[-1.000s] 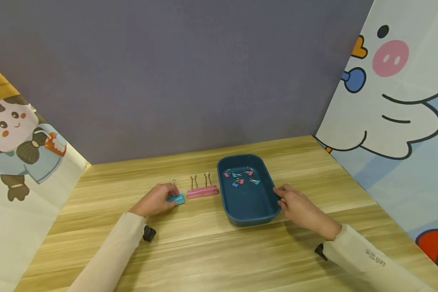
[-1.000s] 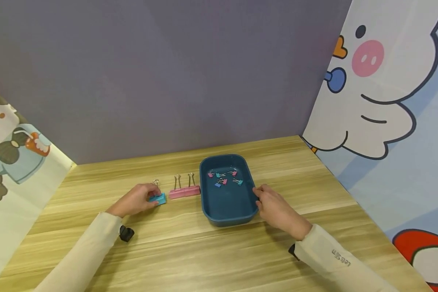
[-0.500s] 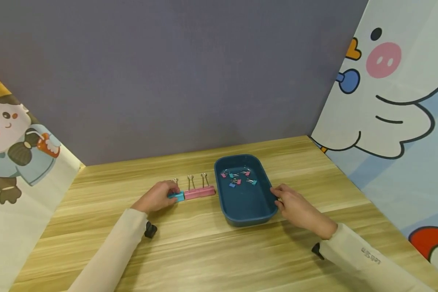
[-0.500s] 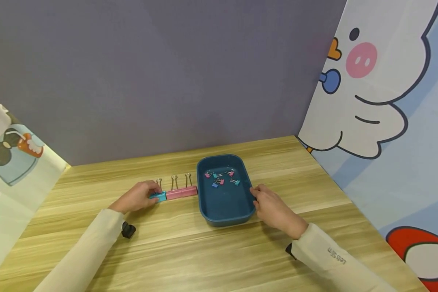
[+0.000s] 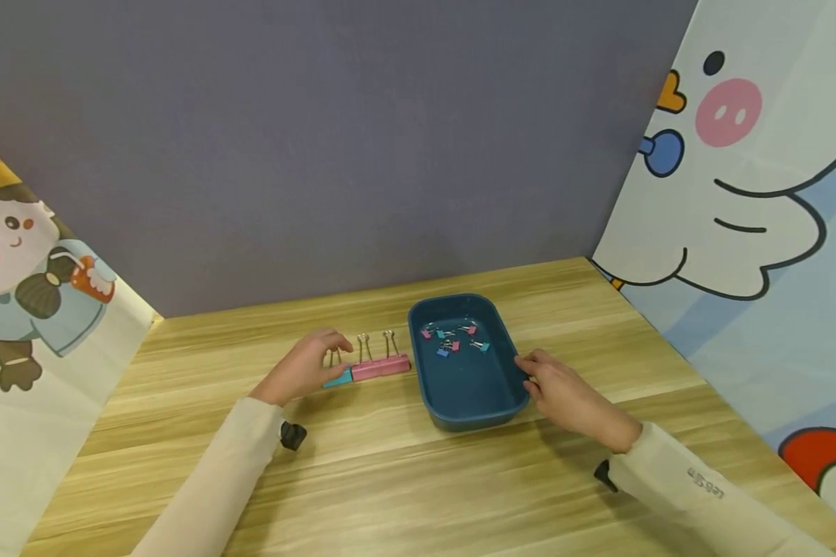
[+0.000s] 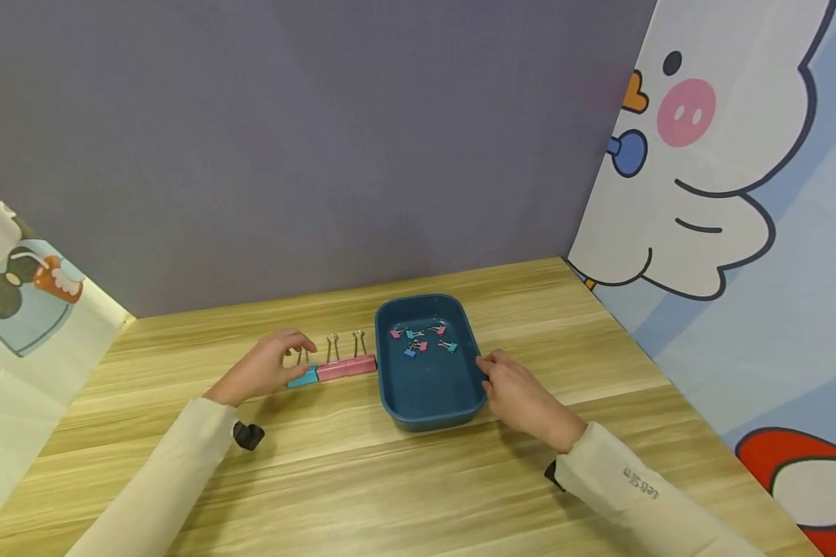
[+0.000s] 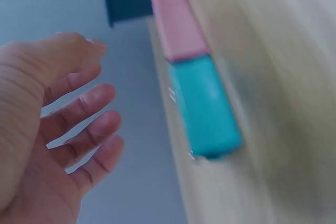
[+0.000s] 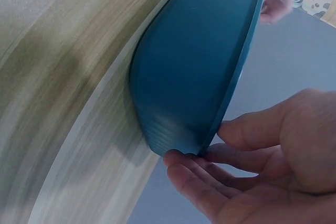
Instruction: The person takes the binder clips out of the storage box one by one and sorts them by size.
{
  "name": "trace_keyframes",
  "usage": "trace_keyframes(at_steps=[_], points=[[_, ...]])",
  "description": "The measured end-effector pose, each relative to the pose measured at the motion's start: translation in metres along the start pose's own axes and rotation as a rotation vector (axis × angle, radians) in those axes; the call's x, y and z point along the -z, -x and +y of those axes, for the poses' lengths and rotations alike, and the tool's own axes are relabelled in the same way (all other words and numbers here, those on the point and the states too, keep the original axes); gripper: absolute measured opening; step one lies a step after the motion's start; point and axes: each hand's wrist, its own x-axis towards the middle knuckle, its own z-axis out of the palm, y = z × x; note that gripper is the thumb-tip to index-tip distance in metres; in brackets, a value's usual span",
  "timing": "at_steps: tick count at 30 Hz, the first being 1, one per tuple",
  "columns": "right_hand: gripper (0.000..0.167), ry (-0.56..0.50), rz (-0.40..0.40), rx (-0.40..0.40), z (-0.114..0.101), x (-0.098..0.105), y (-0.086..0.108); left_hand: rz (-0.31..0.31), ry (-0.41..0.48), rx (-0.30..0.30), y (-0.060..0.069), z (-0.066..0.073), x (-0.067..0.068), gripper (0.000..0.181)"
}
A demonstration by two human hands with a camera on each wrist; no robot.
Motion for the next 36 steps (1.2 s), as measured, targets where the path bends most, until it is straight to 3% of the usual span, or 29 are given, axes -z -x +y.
trace_keyframes(at_steps=[6, 21, 26, 31, 36], points=[[0.041, 0.006, 0.007, 0.004, 0.000, 0.000, 0.000, 0.070, -0.015, -0.134, -0.014, 0.028, 0.000, 0.017], [0.040, 0.015, -0.003, -0.014, -0.002, 0.001, 0.000, 0.075, 0.017, -0.271, -0.058, 0.076, -0.017, 0.018], [0.040, 0.022, -0.005, -0.024, -0.001, 0.001, -0.001, 0.029, 0.010, -0.250, -0.074, 0.093, -0.023, 0.017], [0.040, 0.021, -0.013, -0.030, -0.001, 0.000, -0.001, 0.001, 0.057, -0.165, -0.085, 0.105, -0.028, 0.018], [0.041, 0.016, -0.014, -0.038, -0.001, 0.000, -0.001, -0.102, 0.044, -0.090, -0.096, 0.111, -0.035, 0.019]])
